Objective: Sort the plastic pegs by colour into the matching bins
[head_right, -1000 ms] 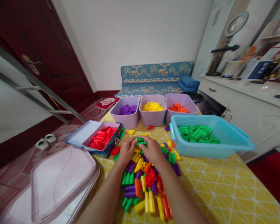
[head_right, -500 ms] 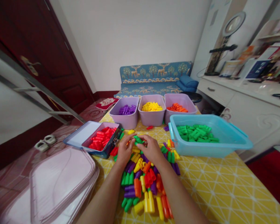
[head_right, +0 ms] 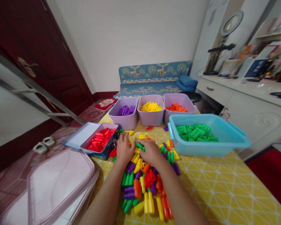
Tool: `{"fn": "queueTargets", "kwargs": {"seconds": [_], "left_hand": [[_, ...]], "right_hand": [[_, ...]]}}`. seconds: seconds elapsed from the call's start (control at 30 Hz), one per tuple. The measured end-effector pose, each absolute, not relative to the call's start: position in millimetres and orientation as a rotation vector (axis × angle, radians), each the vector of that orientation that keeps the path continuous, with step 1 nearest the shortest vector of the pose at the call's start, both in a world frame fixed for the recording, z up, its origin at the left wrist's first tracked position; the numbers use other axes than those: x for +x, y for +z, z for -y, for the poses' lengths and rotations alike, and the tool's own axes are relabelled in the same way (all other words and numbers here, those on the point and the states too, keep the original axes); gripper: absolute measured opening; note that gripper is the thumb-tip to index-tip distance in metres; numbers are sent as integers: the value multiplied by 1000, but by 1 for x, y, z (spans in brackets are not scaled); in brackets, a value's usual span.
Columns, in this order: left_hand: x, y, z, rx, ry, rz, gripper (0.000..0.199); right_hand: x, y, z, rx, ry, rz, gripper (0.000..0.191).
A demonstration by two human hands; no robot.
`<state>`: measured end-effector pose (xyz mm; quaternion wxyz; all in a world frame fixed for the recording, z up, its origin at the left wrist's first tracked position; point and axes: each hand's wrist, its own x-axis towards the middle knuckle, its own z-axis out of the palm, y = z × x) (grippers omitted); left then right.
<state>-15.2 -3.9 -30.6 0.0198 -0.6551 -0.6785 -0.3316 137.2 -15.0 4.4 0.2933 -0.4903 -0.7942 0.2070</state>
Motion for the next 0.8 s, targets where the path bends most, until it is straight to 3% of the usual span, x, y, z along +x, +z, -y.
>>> {"fn": "queueTargets", "kwargs": {"seconds": [0.33, 0.57, 0.7, 0.8], "left_hand": [[-14, -25, 1, -1984, -941, 2163, 54], [-15, -25, 3, -2321, -1379, 2208, 25], [-20, -16, 6, -2576, -1518, 2136, 27], [-21, -10, 11, -2763, -1565, 2014, 39]], "right_hand": [[137, 2, 19, -1362, 517, 2185, 57], [139, 0, 16, -1432, 579, 2149, 57], [135, -2, 17, -1566, 501, 2148, 61], [136, -1, 17, -1511, 574, 2146, 74]]}}
